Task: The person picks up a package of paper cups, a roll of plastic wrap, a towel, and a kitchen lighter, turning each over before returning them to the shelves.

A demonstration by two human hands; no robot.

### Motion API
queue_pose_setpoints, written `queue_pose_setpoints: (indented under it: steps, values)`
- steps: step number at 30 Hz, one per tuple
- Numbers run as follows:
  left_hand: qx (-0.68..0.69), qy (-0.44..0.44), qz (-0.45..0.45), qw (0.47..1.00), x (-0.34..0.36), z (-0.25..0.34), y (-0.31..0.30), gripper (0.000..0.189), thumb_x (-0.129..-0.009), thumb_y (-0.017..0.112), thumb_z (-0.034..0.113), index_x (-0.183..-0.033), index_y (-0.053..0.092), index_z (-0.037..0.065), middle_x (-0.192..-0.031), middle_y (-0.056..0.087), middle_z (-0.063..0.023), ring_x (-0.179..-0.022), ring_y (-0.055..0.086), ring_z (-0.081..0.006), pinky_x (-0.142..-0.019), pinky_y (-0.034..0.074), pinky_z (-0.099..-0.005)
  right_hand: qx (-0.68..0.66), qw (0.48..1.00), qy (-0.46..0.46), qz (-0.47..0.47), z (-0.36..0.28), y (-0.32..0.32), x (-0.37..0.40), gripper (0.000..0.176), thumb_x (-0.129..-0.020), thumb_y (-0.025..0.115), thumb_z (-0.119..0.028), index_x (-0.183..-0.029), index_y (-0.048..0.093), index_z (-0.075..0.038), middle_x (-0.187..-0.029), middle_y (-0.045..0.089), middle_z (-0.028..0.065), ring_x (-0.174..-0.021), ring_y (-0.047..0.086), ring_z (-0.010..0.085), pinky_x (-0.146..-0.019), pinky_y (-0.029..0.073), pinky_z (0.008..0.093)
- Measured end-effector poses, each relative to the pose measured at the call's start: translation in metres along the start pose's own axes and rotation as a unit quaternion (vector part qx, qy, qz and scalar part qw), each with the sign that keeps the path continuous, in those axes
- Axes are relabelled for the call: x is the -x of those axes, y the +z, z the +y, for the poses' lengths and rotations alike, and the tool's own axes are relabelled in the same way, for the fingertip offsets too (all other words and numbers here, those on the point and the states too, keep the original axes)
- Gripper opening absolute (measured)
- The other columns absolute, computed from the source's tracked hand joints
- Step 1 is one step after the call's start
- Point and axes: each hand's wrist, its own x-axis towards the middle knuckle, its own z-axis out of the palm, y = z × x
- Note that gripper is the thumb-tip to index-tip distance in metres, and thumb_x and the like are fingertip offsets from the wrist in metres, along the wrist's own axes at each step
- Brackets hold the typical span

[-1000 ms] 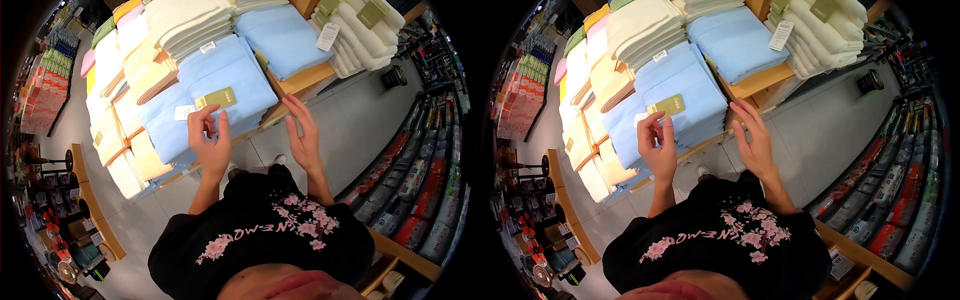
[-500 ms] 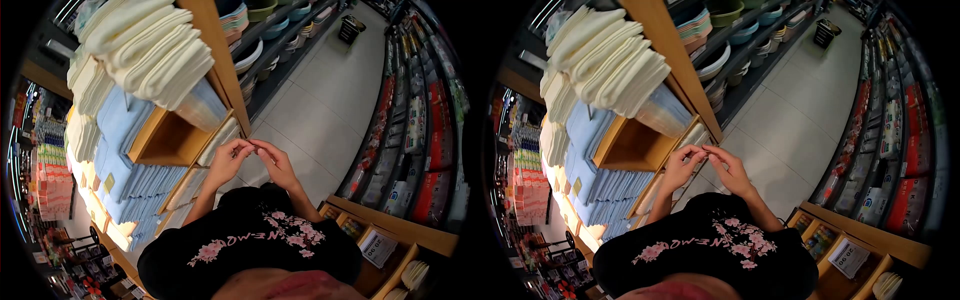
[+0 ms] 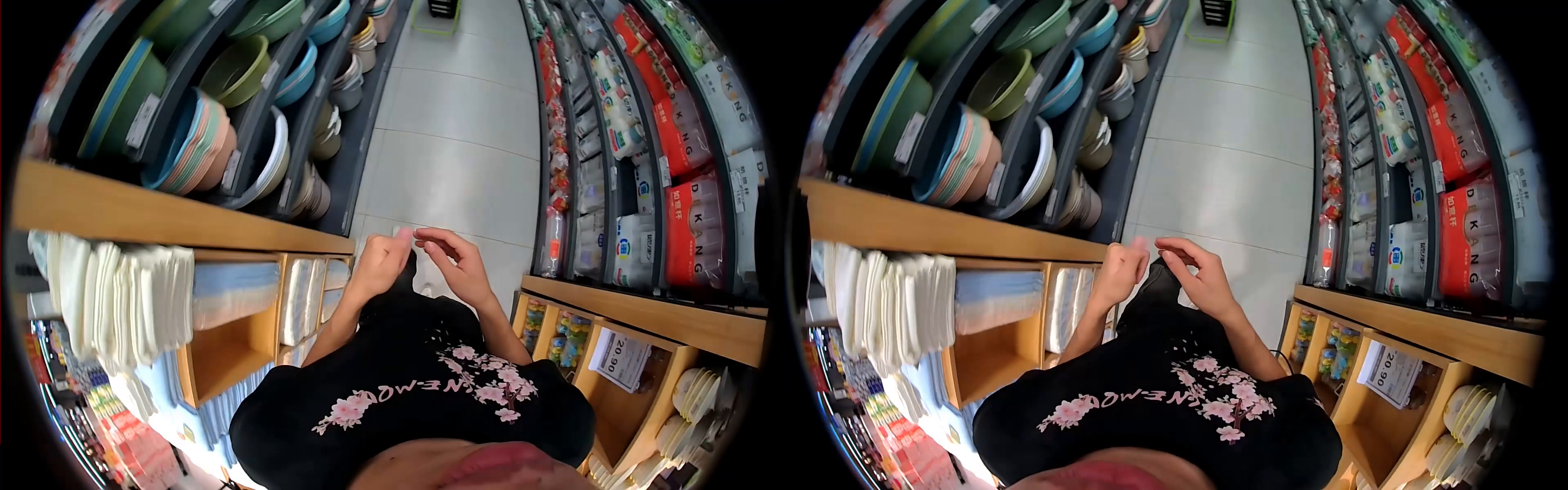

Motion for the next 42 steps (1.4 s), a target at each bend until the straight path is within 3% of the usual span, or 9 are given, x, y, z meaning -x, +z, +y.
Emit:
queue_pose_setpoints:
  steps: [5, 8, 9, 12, 14, 23, 28, 34, 42]
  values:
    - [0.102, 0.032, -0.043, 0.993, -0.095, -0.029, 0.009, 0.062, -0.101, 0.036, 0.038, -0.053, 0.048, 0.001, -0.047, 0.042, -0.0038, -0.048, 0.041, -0.0143, -0.051, 0.034, -0.0309, 0.046, 0.999, 0.012, 0.024, -0.013, -0.045, -0.060, 0.031, -0.092, 0.061, -0.006, -0.122, 0.059, 0.001, -0.116, 0.064, 0.0101, -0.106, 0.062, 0.0170, -0.094, 0.048, 0.0302]
    - [0.127, 0.129, -0.051, 0.982, -0.170, -0.038, 0.007, 0.041, -0.097, 0.049, 0.037, -0.089, 0.061, -0.001, -0.077, 0.056, -0.0085, -0.072, 0.052, -0.0176, -0.065, 0.040, -0.0299, 0.068, 0.997, 0.020, 0.029, -0.016, -0.077, -0.120, 0.046, -0.085, 0.071, -0.010, -0.128, 0.056, -0.002, -0.118, 0.063, 0.0099, -0.109, 0.061, 0.0181, -0.095, 0.047, 0.0315]
    - [0.111, 0.155, -0.074, 0.979, -0.199, -0.038, 0.002, 0.039, -0.093, 0.057, 0.035, -0.111, 0.057, 0.000, -0.095, 0.055, -0.0106, -0.086, 0.053, -0.0206, -0.075, 0.042, -0.0307, 0.080, 0.996, 0.002, 0.035, -0.019, -0.086, -0.143, 0.054, -0.084, 0.072, -0.010, -0.133, 0.052, -0.003, -0.124, 0.060, 0.0101, -0.113, 0.058, 0.0192, -0.097, 0.046, 0.0334]
    - [0.107, 0.151, -0.095, 0.978, -0.275, -0.032, -0.007, 0.058, -0.088, 0.064, 0.033, -0.133, 0.043, 0.003, -0.128, 0.048, -0.0159, -0.115, 0.052, -0.0278, -0.097, 0.043, -0.0395, 0.105, 0.994, 0.019, 0.020, -0.031, -0.121, -0.216, 0.081, -0.077, 0.079, -0.014, -0.145, 0.037, -0.008, -0.144, 0.043, 0.0101, -0.129, 0.046, 0.0234, -0.105, 0.040, 0.0403]
    - [0.165, 0.119, -0.166, 0.965, -0.325, -0.032, -0.021, 0.085, -0.083, 0.072, 0.038, -0.147, 0.026, 0.006, -0.146, 0.032, -0.0168, -0.133, 0.039, -0.0321, -0.106, 0.038, -0.0452, 0.131, 0.991, 0.023, 0.003, -0.046, -0.144, -0.262, 0.088, -0.074, 0.081, -0.017, -0.148, 0.033, -0.008, -0.148, 0.039, 0.0104, -0.132, 0.042, 0.0249, -0.107, 0.037, 0.0415]
    - [0.182, 0.095, -0.321, 0.925, -0.504, -0.018, -0.046, 0.137, -0.058, 0.092, 0.035, -0.153, -0.004, 0.009, -0.159, 0.004, -0.0149, -0.146, 0.015, -0.0298, -0.115, 0.024, -0.0498, 0.124, 0.989, 0.039, -0.070, -0.059, -0.232, -0.412, 0.132, -0.054, 0.093, -0.033, -0.153, 0.009, -0.007, -0.158, 0.012, 0.0132, -0.144, 0.021, 0.0278, -0.114, 0.026, 0.0462]
    - [0.168, 0.072, -0.343, 0.921, -0.596, -0.023, -0.026, 0.143, -0.055, 0.092, 0.040, -0.152, -0.009, 0.011, -0.159, 0.000, -0.0138, -0.147, 0.010, -0.0270, -0.115, 0.024, -0.0495, 0.067, 0.994, 0.065, -0.062, -0.045, -0.289, -0.478, 0.140, -0.051, 0.094, -0.033, -0.154, 0.002, -0.009, -0.159, 0.006, 0.0130, -0.146, 0.015, 0.0276, -0.114, 0.026, 0.0480]
    - [0.168, 0.125, -0.325, 0.922, -0.737, -0.015, 0.019, 0.140, -0.057, 0.092, 0.037, -0.152, -0.008, 0.008, -0.159, 0.001, -0.0172, -0.146, 0.013, -0.0297, -0.113, 0.027, -0.0477, 0.039, 0.997, -0.032, -0.057, -0.036, -0.391, -0.582, 0.140, -0.052, 0.094, -0.031, -0.154, -0.001, -0.011, -0.160, 0.001, 0.0135, -0.147, 0.010, 0.0269, -0.114, 0.024, 0.0479]
    - [0.082, 0.095, -0.307, 0.944, -0.947, 0.059, 0.043, 0.138, -0.057, 0.091, 0.037, -0.152, -0.005, 0.008, -0.159, -0.003, -0.0174, -0.147, 0.005, -0.0307, -0.115, 0.023, -0.0493, 0.025, 0.993, -0.039, -0.108, -0.095, -0.558, -0.744, 0.137, -0.052, 0.093, -0.032, -0.154, 0.003, -0.011, -0.160, 0.004, 0.0105, -0.147, 0.012, 0.0267, -0.115, 0.024, 0.0486]
